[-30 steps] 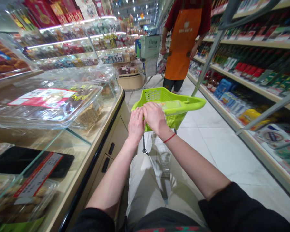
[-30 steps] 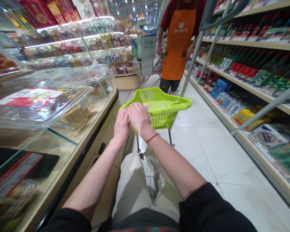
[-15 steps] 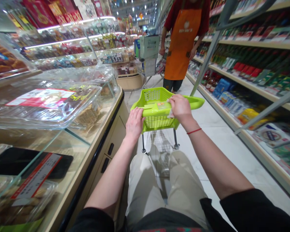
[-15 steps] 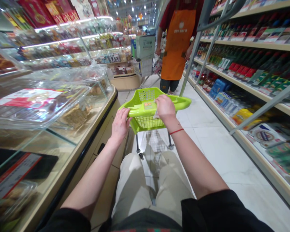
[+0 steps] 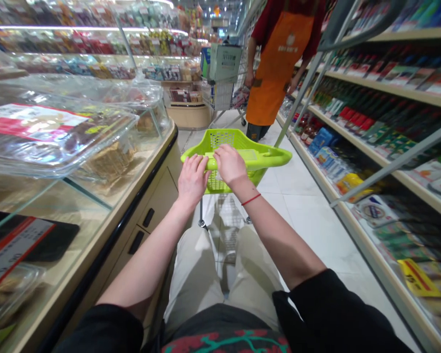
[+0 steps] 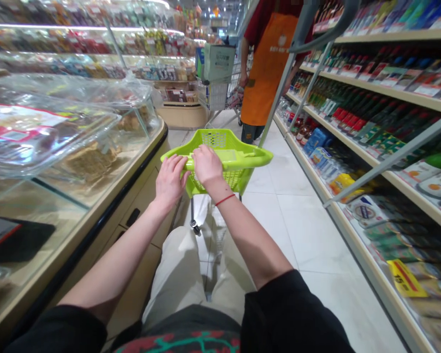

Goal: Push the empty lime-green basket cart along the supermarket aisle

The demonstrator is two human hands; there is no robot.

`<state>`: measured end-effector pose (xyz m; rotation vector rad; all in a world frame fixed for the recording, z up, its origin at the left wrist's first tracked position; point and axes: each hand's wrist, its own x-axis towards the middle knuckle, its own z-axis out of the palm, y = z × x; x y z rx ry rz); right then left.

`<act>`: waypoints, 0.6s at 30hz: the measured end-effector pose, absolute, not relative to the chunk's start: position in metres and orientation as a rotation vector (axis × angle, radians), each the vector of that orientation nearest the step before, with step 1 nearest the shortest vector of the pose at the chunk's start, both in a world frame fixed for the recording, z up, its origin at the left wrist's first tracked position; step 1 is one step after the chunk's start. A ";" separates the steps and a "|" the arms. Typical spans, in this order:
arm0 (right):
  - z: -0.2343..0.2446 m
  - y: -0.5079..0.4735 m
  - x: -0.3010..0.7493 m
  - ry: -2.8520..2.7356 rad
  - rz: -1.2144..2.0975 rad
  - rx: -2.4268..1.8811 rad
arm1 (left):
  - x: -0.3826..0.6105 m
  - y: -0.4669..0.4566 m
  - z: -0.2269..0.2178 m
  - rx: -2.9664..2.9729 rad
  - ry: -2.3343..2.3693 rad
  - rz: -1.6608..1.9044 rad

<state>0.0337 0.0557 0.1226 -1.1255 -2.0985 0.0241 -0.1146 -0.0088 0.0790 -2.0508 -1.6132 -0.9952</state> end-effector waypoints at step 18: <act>0.125 0.076 0.073 -1.870 0.099 -1.271 | -0.106 -0.007 0.074 -2.027 -1.631 -1.069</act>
